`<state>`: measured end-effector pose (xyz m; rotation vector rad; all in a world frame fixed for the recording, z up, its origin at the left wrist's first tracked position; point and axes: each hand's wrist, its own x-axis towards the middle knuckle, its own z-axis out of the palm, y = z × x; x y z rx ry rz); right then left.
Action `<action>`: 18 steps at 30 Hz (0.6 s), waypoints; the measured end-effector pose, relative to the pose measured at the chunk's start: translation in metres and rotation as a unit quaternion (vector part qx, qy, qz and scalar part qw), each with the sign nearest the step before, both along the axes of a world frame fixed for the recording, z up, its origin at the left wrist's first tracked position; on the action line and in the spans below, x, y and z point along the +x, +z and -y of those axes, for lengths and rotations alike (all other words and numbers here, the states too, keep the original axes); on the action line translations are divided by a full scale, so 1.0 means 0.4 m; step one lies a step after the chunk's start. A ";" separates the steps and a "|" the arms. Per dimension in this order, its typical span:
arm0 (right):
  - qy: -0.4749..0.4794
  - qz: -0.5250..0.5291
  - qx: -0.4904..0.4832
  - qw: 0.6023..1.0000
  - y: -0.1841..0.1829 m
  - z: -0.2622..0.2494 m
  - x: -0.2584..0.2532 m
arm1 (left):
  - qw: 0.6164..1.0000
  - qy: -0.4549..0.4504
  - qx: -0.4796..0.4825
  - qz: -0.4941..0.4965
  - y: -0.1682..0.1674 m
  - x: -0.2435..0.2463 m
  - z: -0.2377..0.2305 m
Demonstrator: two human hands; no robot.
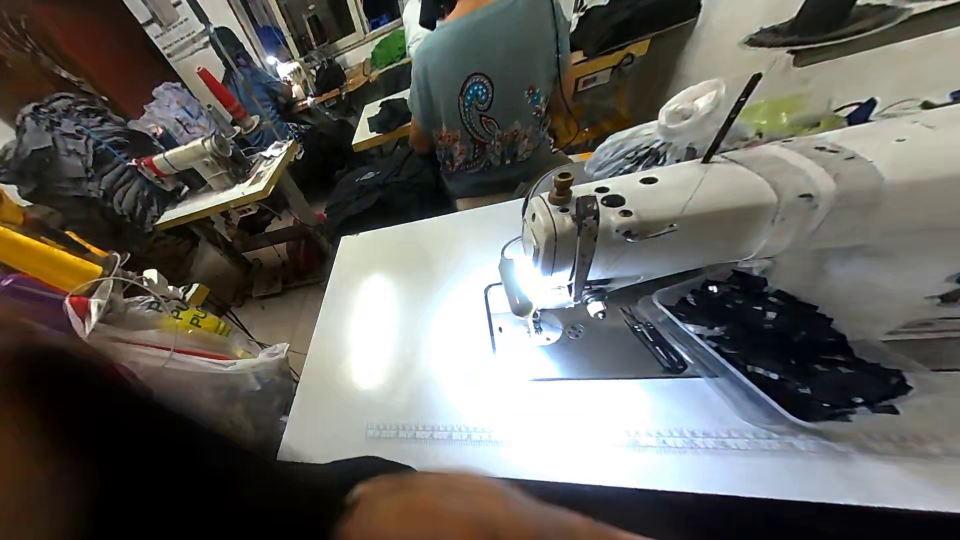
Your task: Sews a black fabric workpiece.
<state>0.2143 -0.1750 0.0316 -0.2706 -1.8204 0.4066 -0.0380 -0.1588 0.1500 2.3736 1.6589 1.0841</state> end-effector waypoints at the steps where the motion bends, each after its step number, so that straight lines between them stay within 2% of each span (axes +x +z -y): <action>1: -0.066 0.025 -0.006 0.997 -0.065 -0.019 0.049 | 0.998 -0.016 0.054 -0.033 -0.026 0.062 -0.112; 3: -0.202 0.088 -0.042 0.974 -0.212 -0.043 0.153 | 0.993 -0.084 0.054 -0.057 -0.137 0.236 -0.272; 5: -0.295 0.165 -0.073 0.938 -0.342 -0.044 0.254 | 0.981 -0.172 -0.078 -0.034 -0.304 0.361 -0.373; 7: -0.332 0.229 -0.072 0.912 -0.418 -0.029 0.334 | 0.946 -0.230 -0.228 0.015 -0.441 0.447 -0.423; 9: -0.342 0.275 -0.057 0.897 -0.438 -0.011 0.377 | 0.914 -0.261 -0.304 0.059 -0.515 0.500 -0.439; 11: -0.334 0.309 -0.029 0.890 -0.428 -0.006 0.391 | 0.906 -0.266 -0.324 0.058 -0.526 0.528 -0.428; 18: -0.326 0.420 0.082 0.843 -0.361 -0.093 0.374 | 0.943 -0.157 -0.287 0.059 -0.483 0.581 -0.374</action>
